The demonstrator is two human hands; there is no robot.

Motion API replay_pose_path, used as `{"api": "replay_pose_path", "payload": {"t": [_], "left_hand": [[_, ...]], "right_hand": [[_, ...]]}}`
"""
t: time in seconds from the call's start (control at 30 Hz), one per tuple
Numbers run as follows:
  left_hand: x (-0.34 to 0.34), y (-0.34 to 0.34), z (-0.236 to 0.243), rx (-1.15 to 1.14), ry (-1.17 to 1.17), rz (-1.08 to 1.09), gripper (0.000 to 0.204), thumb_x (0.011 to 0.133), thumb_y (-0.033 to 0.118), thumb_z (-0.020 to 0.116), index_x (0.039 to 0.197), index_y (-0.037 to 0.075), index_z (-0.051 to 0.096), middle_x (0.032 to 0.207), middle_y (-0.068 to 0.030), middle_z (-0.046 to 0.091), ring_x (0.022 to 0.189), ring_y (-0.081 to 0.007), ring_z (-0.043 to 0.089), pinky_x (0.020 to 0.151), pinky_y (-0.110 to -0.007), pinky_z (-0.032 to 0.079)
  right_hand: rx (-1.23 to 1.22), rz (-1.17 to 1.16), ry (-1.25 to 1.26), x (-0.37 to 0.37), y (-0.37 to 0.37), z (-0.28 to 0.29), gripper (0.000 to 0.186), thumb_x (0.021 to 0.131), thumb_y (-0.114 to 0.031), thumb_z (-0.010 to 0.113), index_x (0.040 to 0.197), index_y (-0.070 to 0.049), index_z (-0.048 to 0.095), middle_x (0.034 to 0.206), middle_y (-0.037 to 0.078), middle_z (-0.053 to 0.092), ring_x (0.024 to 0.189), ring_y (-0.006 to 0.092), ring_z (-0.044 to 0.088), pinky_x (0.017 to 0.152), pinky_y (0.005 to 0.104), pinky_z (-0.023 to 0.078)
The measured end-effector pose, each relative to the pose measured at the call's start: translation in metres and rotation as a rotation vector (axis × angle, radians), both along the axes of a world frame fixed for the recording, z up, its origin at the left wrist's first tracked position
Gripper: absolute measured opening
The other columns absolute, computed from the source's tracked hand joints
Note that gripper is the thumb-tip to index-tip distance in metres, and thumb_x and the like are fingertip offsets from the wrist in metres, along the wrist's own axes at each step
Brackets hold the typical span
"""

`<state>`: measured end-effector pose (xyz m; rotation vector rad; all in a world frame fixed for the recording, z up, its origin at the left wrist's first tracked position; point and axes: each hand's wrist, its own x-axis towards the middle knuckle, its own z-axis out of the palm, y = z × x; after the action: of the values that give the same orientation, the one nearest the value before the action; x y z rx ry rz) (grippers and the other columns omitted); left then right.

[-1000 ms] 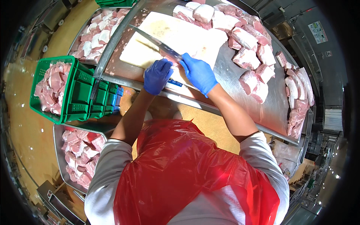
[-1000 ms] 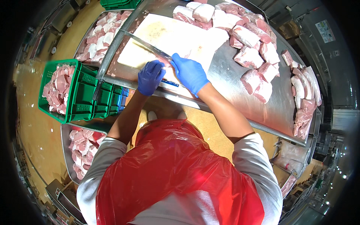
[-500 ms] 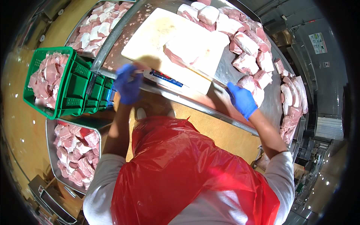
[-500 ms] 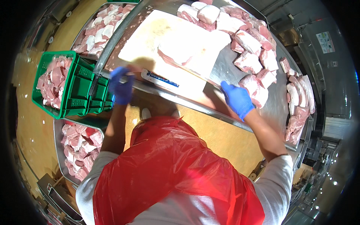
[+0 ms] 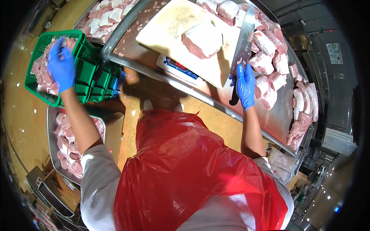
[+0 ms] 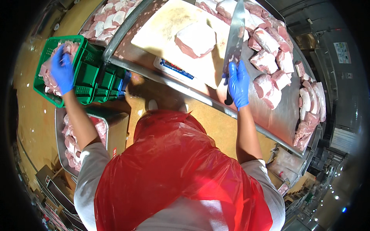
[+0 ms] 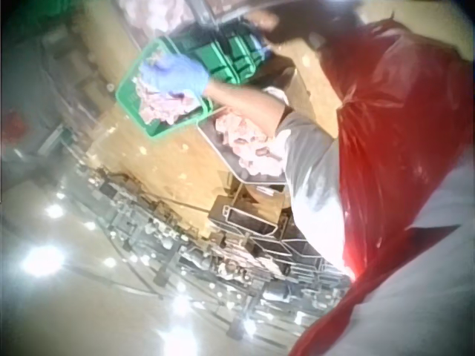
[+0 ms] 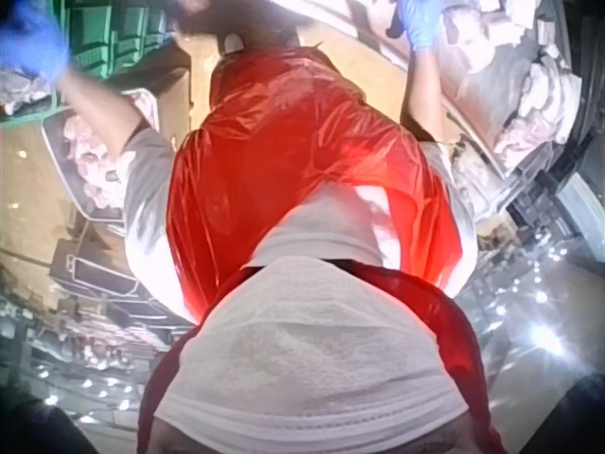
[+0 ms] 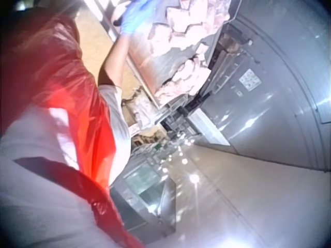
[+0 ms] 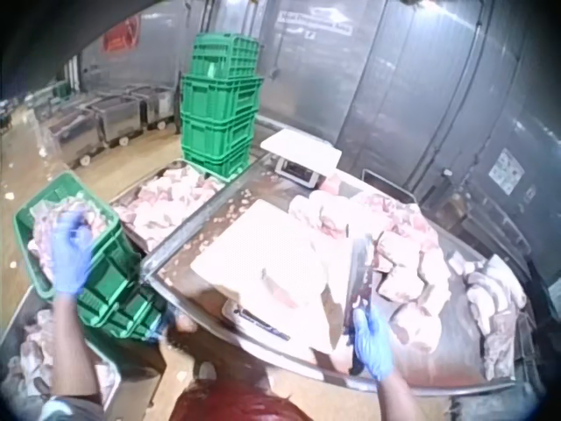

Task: The person cuts large pieces of raw meat into smaller portions using a knife on a cutting board. The cut pieces are placed into a green basket. The person wears blue gloves and a red apron.

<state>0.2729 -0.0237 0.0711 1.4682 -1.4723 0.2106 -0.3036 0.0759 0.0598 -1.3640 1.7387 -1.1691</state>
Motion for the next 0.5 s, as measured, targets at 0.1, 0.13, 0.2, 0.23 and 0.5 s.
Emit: {"api": "replay_pose_path", "payload": {"t": [0.1,0.13,0.2,0.23,0.5], "left_hand": [[-0.109,-0.015,-0.021,0.218,0.153,-0.361,0.025,0.093,0.012,0.066,0.116,0.005,0.072,0.101,-0.0121,0.074,0.089,-0.0193,0.070,0.082,-0.032,0.055],[-0.133,-0.022,-0.027,0.259,0.198,-0.456,0.025,0.094,0.010,0.066,0.117,0.003,0.072,0.108,-0.0091,0.073,0.095,-0.0157,0.067,0.088,-0.031,0.054],[-0.176,-0.039,-0.042,0.331,0.361,-0.635,0.026,0.095,0.013,0.066,0.117,0.002,0.072,0.110,-0.0110,0.072,0.096,-0.0164,0.067,0.089,-0.031,0.053],[-0.191,-0.046,-0.046,0.336,0.298,-0.645,0.028,0.096,0.013,0.064,0.120,0.000,0.070,0.113,-0.0105,0.071,0.099,-0.0162,0.067,0.090,-0.030,0.053],[-0.299,-0.108,-0.096,0.584,0.533,-1.089,0.042,0.100,0.022,0.063,0.133,-0.003,0.059,0.121,-0.0094,0.067,0.106,-0.0135,0.062,0.092,-0.028,0.051]], "right_hand": [[-0.009,0.019,-0.128,0.000,-0.022,0.006,0.027,0.107,-0.027,0.051,0.117,-0.002,0.056,0.082,0.007,0.064,0.065,0.0129,0.061,0.056,0.0273,0.050],[-0.033,0.023,-0.179,0.001,-0.031,0.007,0.027,0.107,-0.027,0.051,0.118,-0.003,0.056,0.085,0.007,0.065,0.067,0.0132,0.061,0.058,0.0278,0.051],[-0.074,0.021,-0.284,0.002,-0.044,0.005,0.029,0.107,-0.028,0.051,0.121,-0.003,0.056,0.091,0.008,0.066,0.071,0.0138,0.063,0.063,0.0287,0.053],[-0.034,0.030,-0.374,-0.002,-0.050,-0.001,0.030,0.107,-0.029,0.051,0.124,-0.005,0.056,0.099,0.006,0.066,0.081,0.0147,0.065,0.069,0.0320,0.057],[-0.068,-0.047,-0.676,-0.010,-0.115,-0.058,0.032,0.105,-0.023,0.056,0.133,-0.009,0.054,0.113,0.004,0.062,0.102,0.0200,0.063,0.086,0.0405,0.058]]}}
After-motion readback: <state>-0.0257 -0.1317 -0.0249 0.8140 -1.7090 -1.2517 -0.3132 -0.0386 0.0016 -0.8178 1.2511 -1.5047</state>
